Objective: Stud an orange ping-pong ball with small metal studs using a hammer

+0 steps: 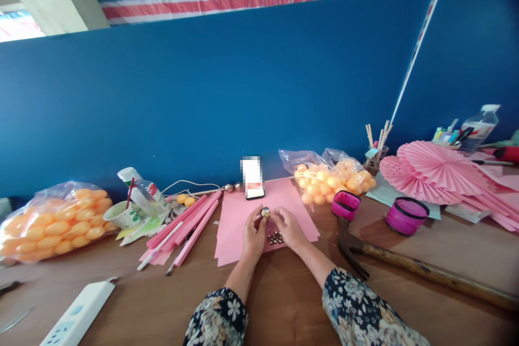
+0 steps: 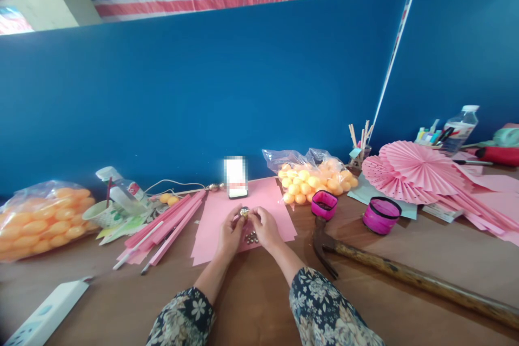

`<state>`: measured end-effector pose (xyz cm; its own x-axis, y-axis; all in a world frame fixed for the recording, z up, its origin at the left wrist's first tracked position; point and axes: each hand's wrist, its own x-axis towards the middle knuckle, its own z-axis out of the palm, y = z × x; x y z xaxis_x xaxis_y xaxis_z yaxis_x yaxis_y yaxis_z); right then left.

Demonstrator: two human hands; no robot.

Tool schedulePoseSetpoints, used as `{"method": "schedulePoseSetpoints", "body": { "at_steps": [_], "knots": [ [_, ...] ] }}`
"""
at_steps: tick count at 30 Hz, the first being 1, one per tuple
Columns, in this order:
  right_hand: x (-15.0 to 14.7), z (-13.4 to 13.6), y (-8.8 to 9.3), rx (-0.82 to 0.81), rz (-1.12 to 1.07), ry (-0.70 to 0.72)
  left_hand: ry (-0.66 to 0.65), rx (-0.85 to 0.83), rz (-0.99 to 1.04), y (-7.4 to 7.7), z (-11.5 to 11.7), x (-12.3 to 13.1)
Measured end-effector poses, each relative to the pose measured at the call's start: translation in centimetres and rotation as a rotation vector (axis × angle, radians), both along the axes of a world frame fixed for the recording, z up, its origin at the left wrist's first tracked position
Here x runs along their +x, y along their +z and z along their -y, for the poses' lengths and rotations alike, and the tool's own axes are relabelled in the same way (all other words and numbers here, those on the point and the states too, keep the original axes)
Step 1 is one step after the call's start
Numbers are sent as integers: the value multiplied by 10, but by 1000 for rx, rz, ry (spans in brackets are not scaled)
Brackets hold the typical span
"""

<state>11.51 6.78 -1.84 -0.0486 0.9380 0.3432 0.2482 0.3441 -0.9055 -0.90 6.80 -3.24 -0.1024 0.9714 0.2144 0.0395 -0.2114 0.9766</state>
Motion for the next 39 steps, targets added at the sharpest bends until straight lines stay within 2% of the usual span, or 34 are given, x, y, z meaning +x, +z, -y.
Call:
{"method": "schedulePoseSetpoints", "body": {
  "at_steps": [20, 39],
  "knots": [
    [0, -2, -3, 15, 16, -26, 40, -19, 16, 0, -1, -1],
    [0, -1, 0, 16, 15, -30, 49, -3, -62, -1, -2, -2]
  ]
}}
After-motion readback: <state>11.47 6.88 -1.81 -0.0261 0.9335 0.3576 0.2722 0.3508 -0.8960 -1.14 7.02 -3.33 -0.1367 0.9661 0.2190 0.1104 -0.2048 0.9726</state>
